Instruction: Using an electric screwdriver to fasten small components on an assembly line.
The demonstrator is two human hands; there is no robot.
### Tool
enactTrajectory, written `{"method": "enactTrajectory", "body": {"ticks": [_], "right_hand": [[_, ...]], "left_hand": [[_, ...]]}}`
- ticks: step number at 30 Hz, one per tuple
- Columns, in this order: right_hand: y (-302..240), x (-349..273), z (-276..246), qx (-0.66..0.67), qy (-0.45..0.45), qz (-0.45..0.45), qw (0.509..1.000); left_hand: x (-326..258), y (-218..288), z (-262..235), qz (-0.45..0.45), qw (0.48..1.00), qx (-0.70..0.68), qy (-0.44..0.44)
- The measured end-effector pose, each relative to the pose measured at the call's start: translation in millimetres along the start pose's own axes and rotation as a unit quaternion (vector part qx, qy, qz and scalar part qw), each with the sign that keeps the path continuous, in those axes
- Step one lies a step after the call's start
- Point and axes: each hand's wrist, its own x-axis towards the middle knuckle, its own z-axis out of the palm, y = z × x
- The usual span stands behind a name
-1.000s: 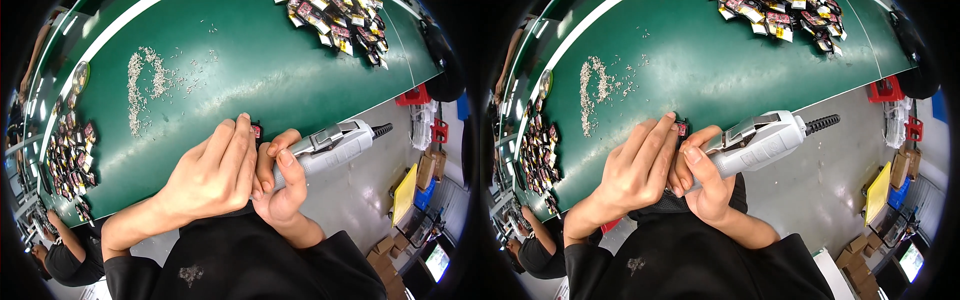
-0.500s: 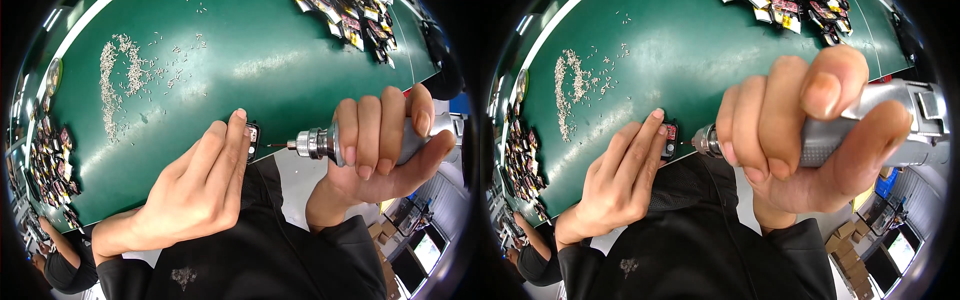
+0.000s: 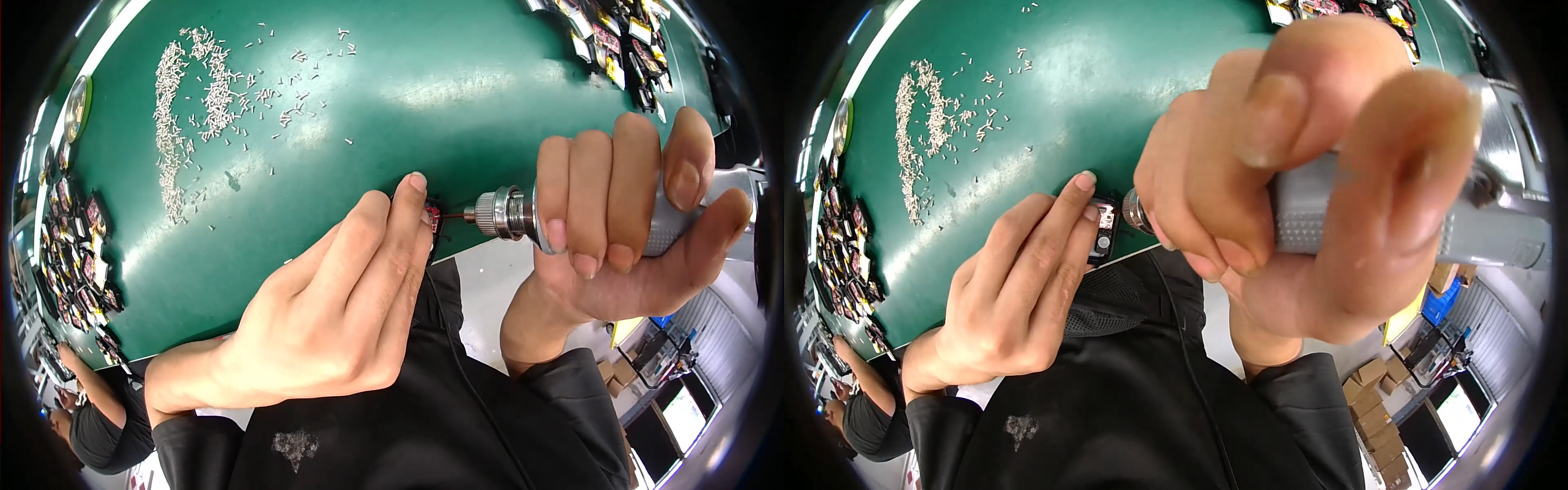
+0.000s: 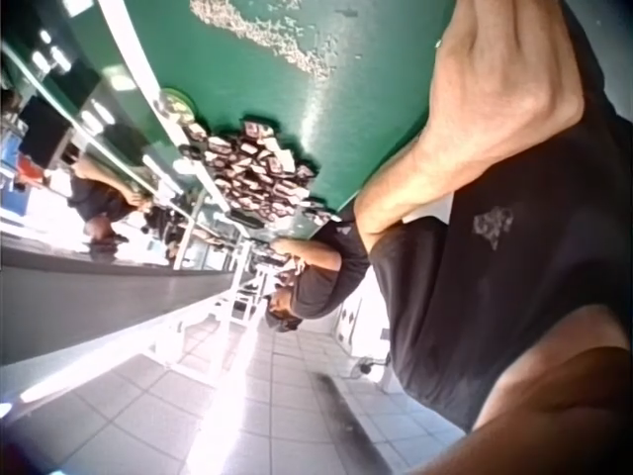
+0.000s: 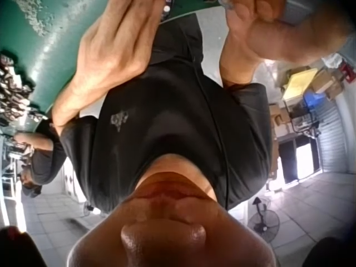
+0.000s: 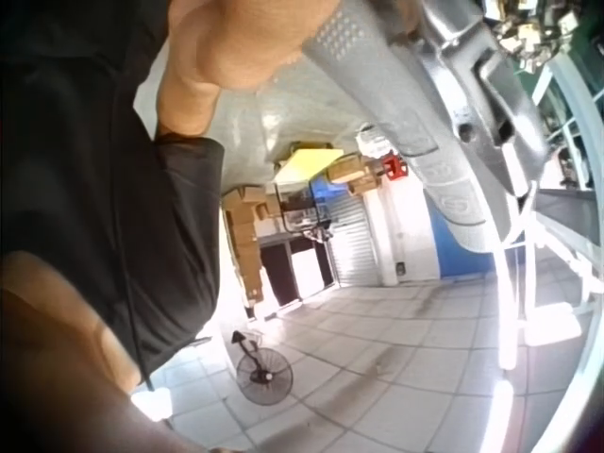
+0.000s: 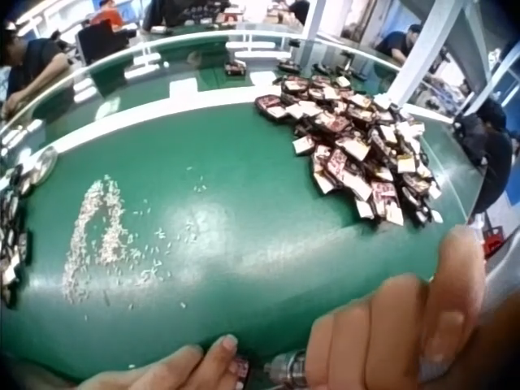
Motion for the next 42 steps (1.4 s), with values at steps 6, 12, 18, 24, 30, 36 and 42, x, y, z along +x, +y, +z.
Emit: {"method": "enactTrajectory", "body": {"ticks": [6,12,18,24,30,36,42], "right_hand": [[11.9,9.0,14.8,0.005,-0.021,-0.039,0.999],[17.1,11.8,32.1,-0.066,0.014,-0.054,0.996],[14.2,12.7,36.2,0.106,-0.016,-0.136,0.985],[6.6,-6.7,28.9,0.222,0.085,-0.168,0.957],[52.2,-11.3,46.2,0.255,0.115,-0.07,0.958],[55.5,-16.1,44.9,0.273,0.138,-0.06,0.95],[54.5,-19.3,39.9,0.297,0.135,-0.061,0.943]], "left_hand": [[1.0,-5.4,-4.2,0.009,1.0,-0.027,-0.003],[-7.9,-10.3,-13.7,-0.019,0.998,-0.065,-0.005],[-31.7,-0.4,-22.8,-0.04,0.998,-0.053,0.007],[-138.3,-47.5,-110.8,-0.453,0.88,0.121,0.077],[-175.5,-46.5,-107.0,-0.473,0.834,0.275,0.079],[-107.1,-44.2,-62.7,-0.362,0.926,0.047,0.095],[-86.1,-65.8,-45.0,-0.255,0.959,0.085,0.09]]}}
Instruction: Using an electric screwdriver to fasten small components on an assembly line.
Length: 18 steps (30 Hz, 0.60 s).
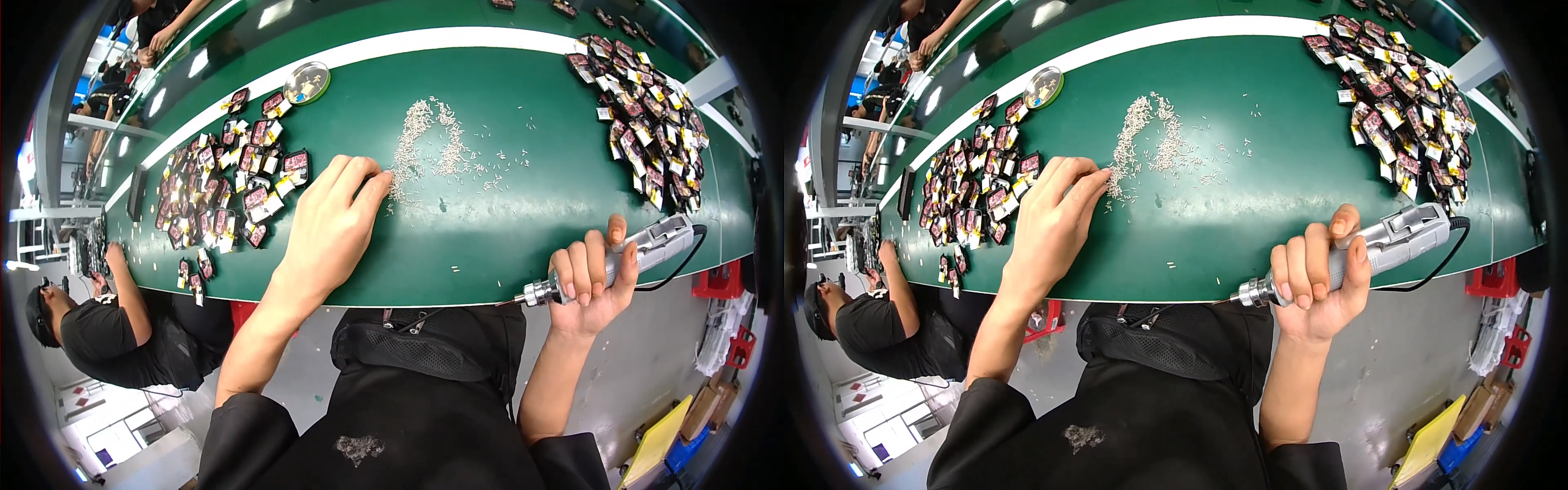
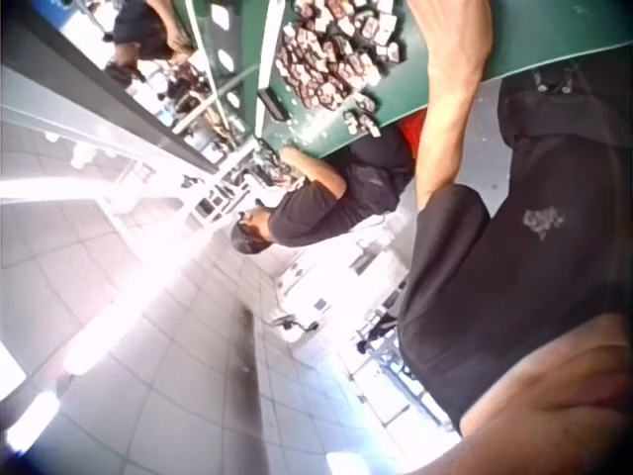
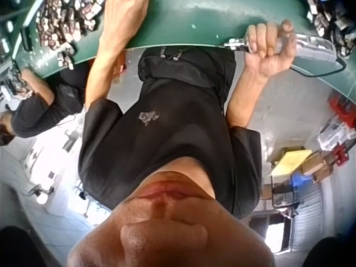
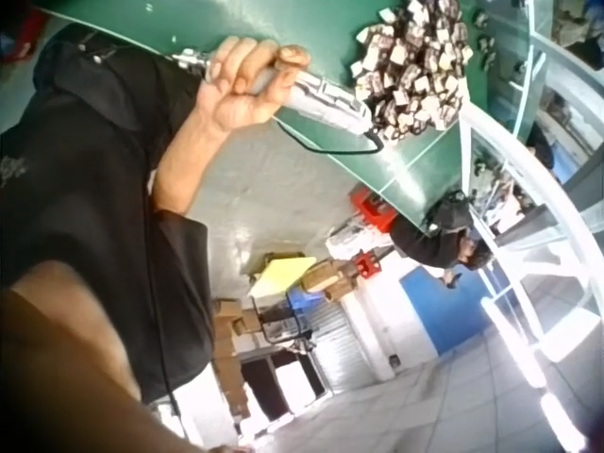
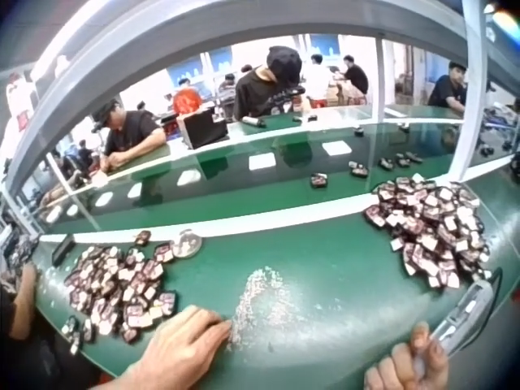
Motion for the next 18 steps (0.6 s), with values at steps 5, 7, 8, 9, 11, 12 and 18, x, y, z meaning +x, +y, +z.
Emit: {"method": "enactTrajectory", "body": {"ticks": [5,7,8,9,11,12,18], "right_hand": [[-2.8,0.0,-2.3,0.018,-0.006,0.017,1.0],[-3.6,-0.9,-4.1,0.022,-0.013,0.022,0.999],[-3.4,-0.3,-4.1,0.024,-0.01,0.017,1.0],[-3.3,0.5,-3.9,0.024,-0.02,0.021,0.999],[-3.7,0.8,-7.8,0.022,-0.044,0.024,0.998],[-3.9,0.4,-5.9,0.02,-0.045,0.02,0.999],[-4.1,-1.6,-3.9,0.015,-0.011,0.016,1.0]], "left_hand": [[18.0,-6.1,4.0,0.003,1.0,0.006,-0.013],[24.0,-6.4,5.7,-0.035,0.999,-0.032,-0.018],[25.3,-7.3,6.4,-0.03,0.999,-0.033,-0.022],[25.0,-9.2,7.4,-0.057,0.997,-0.027,-0.036],[23.3,-11.8,7.0,-0.094,0.994,-0.03,-0.037],[22.4,-12.0,3.7,-0.09,0.995,-0.032,-0.036],[3.7,8.2,-2.6,-0.173,0.962,-0.208,0.019]]}}
